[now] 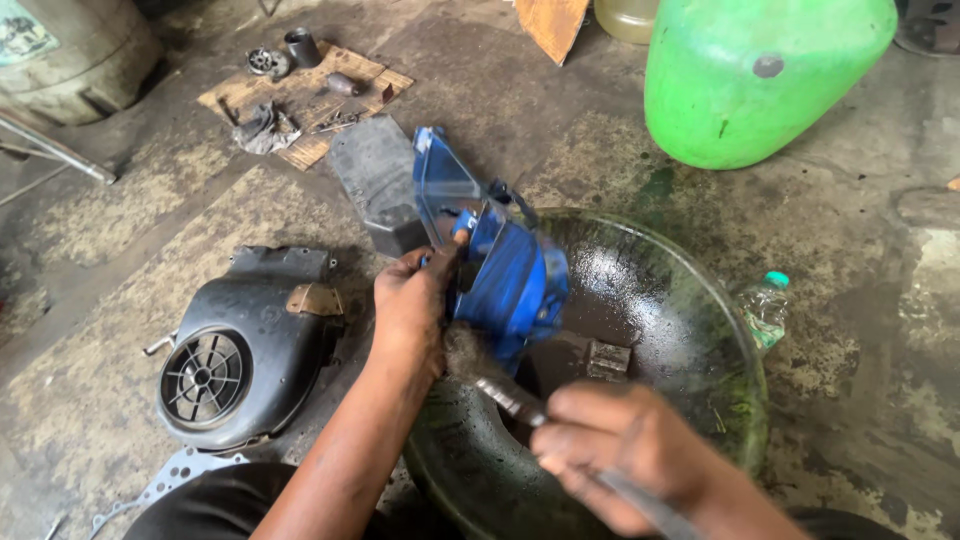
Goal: The person cleans a black plastic cover with a cloth, then picks up a blue mechanical housing. They use a screwdriver to scrape residue from the housing's interior and then scrub it thoroughly with a brush over a green basin. Finally, they wipe the blue housing with a cloth.
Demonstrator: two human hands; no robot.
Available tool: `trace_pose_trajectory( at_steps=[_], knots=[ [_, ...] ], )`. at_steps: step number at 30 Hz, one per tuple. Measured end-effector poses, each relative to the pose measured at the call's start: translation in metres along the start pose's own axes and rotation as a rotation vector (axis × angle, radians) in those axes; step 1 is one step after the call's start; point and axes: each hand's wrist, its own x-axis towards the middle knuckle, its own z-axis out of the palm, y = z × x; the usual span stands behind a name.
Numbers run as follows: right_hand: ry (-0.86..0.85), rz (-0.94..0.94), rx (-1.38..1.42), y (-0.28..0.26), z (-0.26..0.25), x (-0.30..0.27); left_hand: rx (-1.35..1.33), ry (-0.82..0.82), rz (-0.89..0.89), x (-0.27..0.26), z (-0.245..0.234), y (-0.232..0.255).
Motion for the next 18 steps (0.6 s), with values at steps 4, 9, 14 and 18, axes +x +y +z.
trace_pose_trajectory(
  at_steps=[4, 9, 14, 18],
  knots=[
    [0.133, 0.151, 0.07, 0.02, -0.038, 0.001, -0.028, -0.042, -0.072, -0.015, -0.006, -0.011],
    [-0.158, 0.18, 0.143, -0.002, -0.001, -0.004, -0.017, -0.009, -0.069, -0.01, 0.0, 0.007],
    [0.089, 0.143, 0.076, 0.024, -0.039, -0.001, -0.102, 0.024, -0.162, -0.016, -0.003, 0.024],
    [-0.056, 0.109, 0.093, 0.012, -0.03, -0.014, -0.171, -0.034, -0.189, -0.007, -0.015, 0.03]
  ],
)
